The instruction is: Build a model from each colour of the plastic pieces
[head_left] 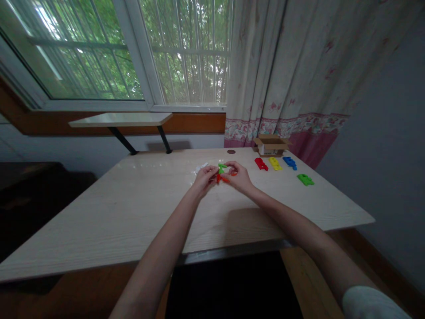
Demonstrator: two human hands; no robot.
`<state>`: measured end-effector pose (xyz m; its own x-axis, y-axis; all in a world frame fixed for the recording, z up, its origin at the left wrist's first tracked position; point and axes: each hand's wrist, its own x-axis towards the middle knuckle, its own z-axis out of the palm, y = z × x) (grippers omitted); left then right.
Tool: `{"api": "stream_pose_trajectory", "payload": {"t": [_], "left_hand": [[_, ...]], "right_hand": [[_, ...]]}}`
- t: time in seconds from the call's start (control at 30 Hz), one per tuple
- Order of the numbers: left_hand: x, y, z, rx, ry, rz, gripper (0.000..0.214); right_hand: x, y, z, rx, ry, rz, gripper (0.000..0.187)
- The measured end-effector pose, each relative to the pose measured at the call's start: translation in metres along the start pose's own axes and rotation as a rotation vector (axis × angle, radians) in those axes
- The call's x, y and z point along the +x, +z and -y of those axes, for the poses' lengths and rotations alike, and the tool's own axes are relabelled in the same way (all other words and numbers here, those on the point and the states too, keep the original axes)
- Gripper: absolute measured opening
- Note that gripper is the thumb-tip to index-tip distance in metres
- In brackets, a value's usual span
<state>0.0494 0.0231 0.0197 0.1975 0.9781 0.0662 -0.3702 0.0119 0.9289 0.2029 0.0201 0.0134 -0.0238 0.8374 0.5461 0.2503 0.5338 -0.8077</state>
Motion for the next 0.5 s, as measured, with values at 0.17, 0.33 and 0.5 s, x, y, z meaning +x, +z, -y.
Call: {"api": "stream_pose_trajectory", "payload": {"t": [0.17, 0.33, 0.5], "left_hand": [[-0.0012, 0.0023, -0.0023, 0.045, 0.007, -0.011, 0.036], [0.0017, 0.0016, -0.0037, 0.047, 0.02, -0.018, 0.031], [0.0034, -0.0028, -0.0013, -0.027, 0.021, -0.022, 0.028]], "right_hand": [[-0.0013, -0.0011, -0.0046, -0.116, -0.096, -0.001, 0.04], [-0.0031, -0.001, -0.0033, -0.116, -0.087, 0.044, 0.042], [-0.0021, -0.0023, 0.0, -0.02, -0.097, 0.06, 0.032]]}}
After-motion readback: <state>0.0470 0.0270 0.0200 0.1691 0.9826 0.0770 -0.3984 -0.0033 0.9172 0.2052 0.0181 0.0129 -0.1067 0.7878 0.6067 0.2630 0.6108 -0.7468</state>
